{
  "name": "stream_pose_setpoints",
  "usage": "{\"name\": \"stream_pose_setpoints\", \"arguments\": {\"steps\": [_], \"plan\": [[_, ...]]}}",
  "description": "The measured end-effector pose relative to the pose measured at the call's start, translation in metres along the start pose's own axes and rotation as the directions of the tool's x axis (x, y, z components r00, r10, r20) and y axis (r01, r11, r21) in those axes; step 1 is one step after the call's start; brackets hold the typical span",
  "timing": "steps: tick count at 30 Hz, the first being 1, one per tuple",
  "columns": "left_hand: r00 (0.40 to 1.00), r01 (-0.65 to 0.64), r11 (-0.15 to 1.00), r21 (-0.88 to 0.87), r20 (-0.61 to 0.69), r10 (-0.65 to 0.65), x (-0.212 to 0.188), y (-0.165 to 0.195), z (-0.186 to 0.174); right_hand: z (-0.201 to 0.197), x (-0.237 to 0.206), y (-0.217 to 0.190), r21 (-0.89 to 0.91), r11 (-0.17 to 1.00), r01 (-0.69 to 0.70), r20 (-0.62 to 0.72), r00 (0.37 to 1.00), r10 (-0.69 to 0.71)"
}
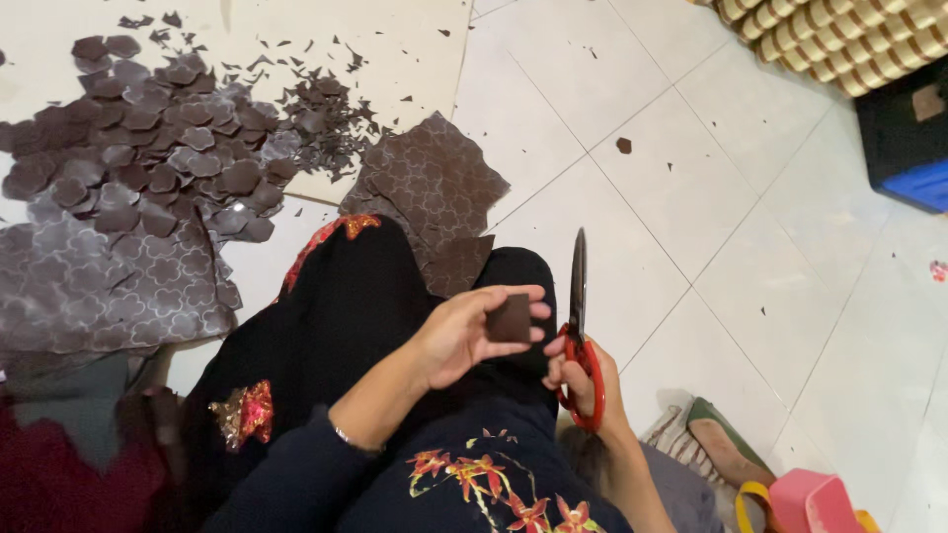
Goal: The person sits on the floor and uses red-handled scissors to cut a brown patterned sheet into small flower-shaped pieces. They repeatedly trim the edges of each piece and place the finished shapes onto a growing pile on the floor.
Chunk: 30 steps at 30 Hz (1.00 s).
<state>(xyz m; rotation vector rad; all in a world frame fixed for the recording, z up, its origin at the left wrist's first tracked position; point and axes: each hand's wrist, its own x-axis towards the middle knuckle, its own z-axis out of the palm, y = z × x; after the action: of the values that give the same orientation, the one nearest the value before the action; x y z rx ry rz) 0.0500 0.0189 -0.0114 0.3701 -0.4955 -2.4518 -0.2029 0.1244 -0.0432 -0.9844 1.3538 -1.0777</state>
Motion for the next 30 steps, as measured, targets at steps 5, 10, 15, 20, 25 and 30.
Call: {"name": "stream_pose_setpoints", "arguments": {"steps": [5,10,15,20,25,30], "plan": [[0.952,-0.305,0.888,0.345,0.143,0.272,-0.02,-0.009,0.04,0.024,-0.01,-0.018,-0.057,0.973,0.223,0.035,0.975,-0.221],[0.611,-0.423,-0.333,0.842,0.537,0.581,-0.033,-0.011,0.049,0.033,-0.013,-0.029,0.079,0.943,0.323,0.037,0.945,-0.326],[0.601,-0.386,-0.543,0.746,0.65,0.465,-0.034,-0.011,0.057,0.036,-0.017,-0.04,0.271,0.91,0.313,-0.005,0.946,-0.323],[0.689,-0.552,-0.267,0.79,0.612,0.388,-0.041,-0.005,0.062,0.035,-0.025,-0.053,0.28,0.913,0.297,-0.079,0.955,-0.287],[0.739,-0.609,0.211,0.764,0.451,0.501,-0.04,-0.01,0.066,0.038,-0.028,-0.055,0.177,0.933,0.312,-0.045,0.95,-0.309],[0.782,-0.576,0.416,0.703,0.326,0.531,-0.034,-0.015,0.062,0.043,-0.024,-0.054,0.095,0.935,0.34,-0.128,0.936,-0.328]]}}
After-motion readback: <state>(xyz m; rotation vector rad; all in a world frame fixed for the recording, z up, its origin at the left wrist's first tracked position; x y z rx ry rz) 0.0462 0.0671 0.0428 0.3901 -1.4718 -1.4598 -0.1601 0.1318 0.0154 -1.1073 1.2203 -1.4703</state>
